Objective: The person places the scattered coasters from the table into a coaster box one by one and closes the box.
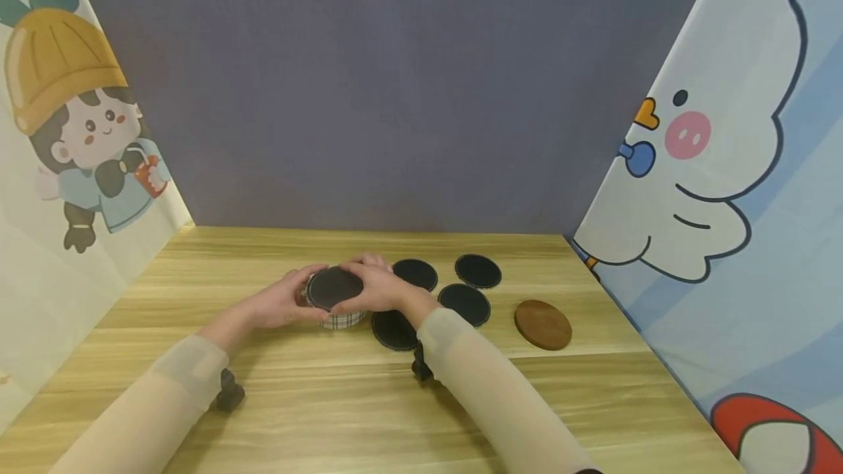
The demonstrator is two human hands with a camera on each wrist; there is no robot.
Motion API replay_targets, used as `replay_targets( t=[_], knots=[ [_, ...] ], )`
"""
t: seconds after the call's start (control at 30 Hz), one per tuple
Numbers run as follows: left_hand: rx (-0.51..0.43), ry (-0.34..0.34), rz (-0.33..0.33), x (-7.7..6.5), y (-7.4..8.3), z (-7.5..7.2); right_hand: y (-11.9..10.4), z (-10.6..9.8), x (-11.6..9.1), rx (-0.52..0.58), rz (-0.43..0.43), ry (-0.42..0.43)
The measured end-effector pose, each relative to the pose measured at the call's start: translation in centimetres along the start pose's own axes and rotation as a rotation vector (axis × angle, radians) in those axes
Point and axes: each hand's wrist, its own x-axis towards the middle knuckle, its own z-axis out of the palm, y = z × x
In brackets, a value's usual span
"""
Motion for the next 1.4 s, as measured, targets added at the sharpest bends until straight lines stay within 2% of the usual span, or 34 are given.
replay_targets(
  t=[0.43, 0.73, 0.97, 1.17, 1.4],
  knots=[
    [0.023, 0.018, -0.019, 0.2, -0.8, -0.1, -0.2, -0.4, -0.4, 0.004, 0.011, -0.031],
    [0.01, 0.006, -0.024, 0.2, -0.7, -0.1, 0.3, -0.2, -0.2, -0.036, -0.015, -0.036],
    [0.028, 0.012, -0.027, 0.2, -0.6, 0.0, 0.8, -0.5, -0.7, -0.018, -0.015, -0.028],
    [0.022, 0.023, -0.006, 0.4, -0.4, 0.1, 2.0, -1.6, -2.4, 0.089, -0.025, -0.006],
    [0.032, 0.041, 0.011, 0.4, -0.4, 0.1, 4.2, -3.0, -6.1, 0.19, -0.087, -0.005]
  ],
)
